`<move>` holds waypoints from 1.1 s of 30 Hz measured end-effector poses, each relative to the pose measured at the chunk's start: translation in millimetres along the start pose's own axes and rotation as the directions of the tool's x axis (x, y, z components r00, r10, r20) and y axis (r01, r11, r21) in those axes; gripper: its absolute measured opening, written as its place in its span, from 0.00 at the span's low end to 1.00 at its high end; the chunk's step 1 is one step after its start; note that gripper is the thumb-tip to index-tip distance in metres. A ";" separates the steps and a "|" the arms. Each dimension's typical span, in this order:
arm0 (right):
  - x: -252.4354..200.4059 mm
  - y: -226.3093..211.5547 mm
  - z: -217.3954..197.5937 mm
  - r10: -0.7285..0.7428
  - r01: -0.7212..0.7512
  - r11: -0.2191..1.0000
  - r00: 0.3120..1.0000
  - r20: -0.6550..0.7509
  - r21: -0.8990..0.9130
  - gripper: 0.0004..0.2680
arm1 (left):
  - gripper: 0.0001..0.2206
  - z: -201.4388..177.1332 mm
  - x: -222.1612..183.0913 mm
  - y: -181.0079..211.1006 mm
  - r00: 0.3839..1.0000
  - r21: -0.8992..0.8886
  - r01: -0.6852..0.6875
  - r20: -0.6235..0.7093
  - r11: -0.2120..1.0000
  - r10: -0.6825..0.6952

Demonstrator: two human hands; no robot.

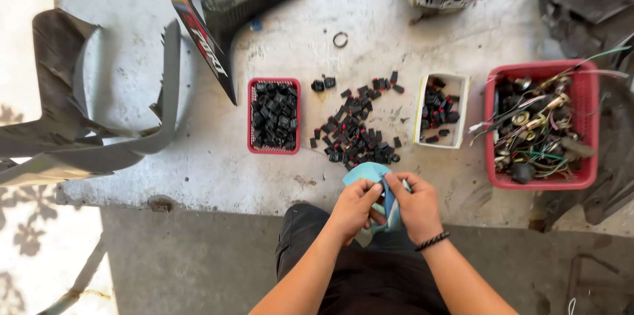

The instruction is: Cleaning small motorcycle components or switches using a cloth at a workbench.

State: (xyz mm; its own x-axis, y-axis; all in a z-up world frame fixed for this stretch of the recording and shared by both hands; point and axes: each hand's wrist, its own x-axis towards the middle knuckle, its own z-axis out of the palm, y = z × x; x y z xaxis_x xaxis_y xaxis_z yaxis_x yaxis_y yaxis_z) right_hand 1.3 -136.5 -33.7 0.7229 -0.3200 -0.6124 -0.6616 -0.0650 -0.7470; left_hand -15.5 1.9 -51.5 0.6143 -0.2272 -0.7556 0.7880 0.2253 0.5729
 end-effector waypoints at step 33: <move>-26.2 -18.9 -30.5 -0.111 0.144 0.984 0.955 0.276 -0.103 0.10 | 0.12 -21.9 -1.0 1.4 0.981 -0.007 0.000 0.194 1.000 0.002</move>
State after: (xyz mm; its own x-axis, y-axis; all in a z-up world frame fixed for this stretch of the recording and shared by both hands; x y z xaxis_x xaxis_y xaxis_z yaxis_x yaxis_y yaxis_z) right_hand -11.1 -155.7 4.3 0.8187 -0.0375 -0.5730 -0.5673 -0.2073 -0.7970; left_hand -15.9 23.1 -56.8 0.6118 -0.4059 -0.6789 0.7875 0.2317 0.5711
